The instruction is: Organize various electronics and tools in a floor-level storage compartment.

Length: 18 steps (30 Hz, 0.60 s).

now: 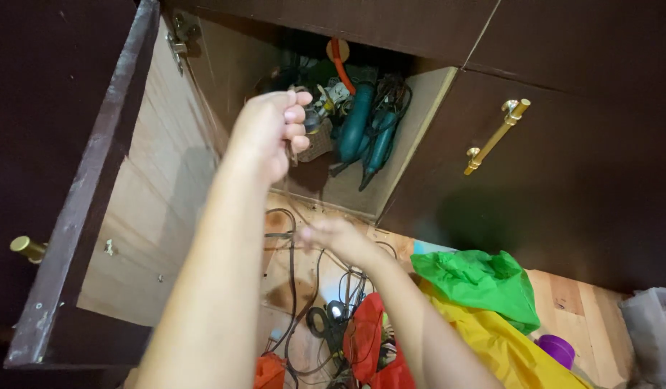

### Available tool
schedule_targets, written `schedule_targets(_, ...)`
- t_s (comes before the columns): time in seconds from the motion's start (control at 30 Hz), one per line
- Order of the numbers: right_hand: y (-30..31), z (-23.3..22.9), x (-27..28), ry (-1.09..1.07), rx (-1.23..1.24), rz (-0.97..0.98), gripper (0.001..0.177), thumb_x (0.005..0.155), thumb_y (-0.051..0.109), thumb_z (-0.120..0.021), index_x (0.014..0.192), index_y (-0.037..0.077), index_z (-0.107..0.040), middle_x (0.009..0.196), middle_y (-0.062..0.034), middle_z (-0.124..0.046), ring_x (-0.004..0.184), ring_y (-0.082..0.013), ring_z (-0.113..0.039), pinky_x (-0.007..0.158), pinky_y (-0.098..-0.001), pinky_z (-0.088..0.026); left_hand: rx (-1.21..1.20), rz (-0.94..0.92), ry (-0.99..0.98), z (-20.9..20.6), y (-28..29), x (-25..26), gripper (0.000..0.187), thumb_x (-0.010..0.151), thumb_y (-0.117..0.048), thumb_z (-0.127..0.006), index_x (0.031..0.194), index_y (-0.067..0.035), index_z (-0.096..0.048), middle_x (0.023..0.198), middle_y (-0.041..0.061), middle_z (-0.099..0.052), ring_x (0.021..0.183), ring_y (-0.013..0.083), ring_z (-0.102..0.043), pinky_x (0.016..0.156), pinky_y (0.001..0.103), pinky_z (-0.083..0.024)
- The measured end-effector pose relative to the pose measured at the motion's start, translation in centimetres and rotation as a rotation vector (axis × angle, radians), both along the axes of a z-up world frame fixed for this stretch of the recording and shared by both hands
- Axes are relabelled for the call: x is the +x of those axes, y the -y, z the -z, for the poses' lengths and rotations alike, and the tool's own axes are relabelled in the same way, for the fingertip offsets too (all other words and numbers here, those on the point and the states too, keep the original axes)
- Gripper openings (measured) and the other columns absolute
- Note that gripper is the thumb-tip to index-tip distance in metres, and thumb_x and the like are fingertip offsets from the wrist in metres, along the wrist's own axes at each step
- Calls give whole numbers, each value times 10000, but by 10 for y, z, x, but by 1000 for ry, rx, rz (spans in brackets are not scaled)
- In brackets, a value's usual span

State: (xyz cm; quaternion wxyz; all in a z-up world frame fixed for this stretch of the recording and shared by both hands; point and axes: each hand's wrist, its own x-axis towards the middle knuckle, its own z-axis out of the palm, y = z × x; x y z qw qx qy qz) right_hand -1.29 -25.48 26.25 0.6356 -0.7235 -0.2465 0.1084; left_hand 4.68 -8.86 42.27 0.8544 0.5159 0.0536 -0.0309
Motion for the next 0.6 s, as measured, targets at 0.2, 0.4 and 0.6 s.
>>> schedule_targets(0.2, 48, 50, 2, -103, -187, -47, 330, 1029, 332, -575, 895, 150, -815, 693, -41, -745, 812, -186, -591, 806, -315, -433, -28, 247, 15, -21, -21, -16, 183, 1010, -151, -489, 1085, -13, -584, 632, -119, -270, 441, -49, -240, 403, 123, -281)
schedule_targets(0.4, 79, 80, 6, -462, 36, -17, 195, 877, 165, -658, 796, 17, -757, 1065, -193, -777, 1328, -311, -629, 1157, -416, -406, -419, 631, 173, -26, -50, 0, 152, 1022, -114, -500, 1062, 3, -589, 635, -59, -437, 465, 27, -266, 428, 173, -210)
schedule_targets(0.6, 77, 53, 6, -944, 514, -33, 512, 1040, 456, -533, 1133, -32, -660, 655, 49, -433, 545, -61, -376, 568, -252, -373, -405, 688, 257, -29, -45, -16, 195, 1010, -148, -516, 1002, -8, -651, 581, -86, -385, 434, 10, -233, 402, 179, -176)
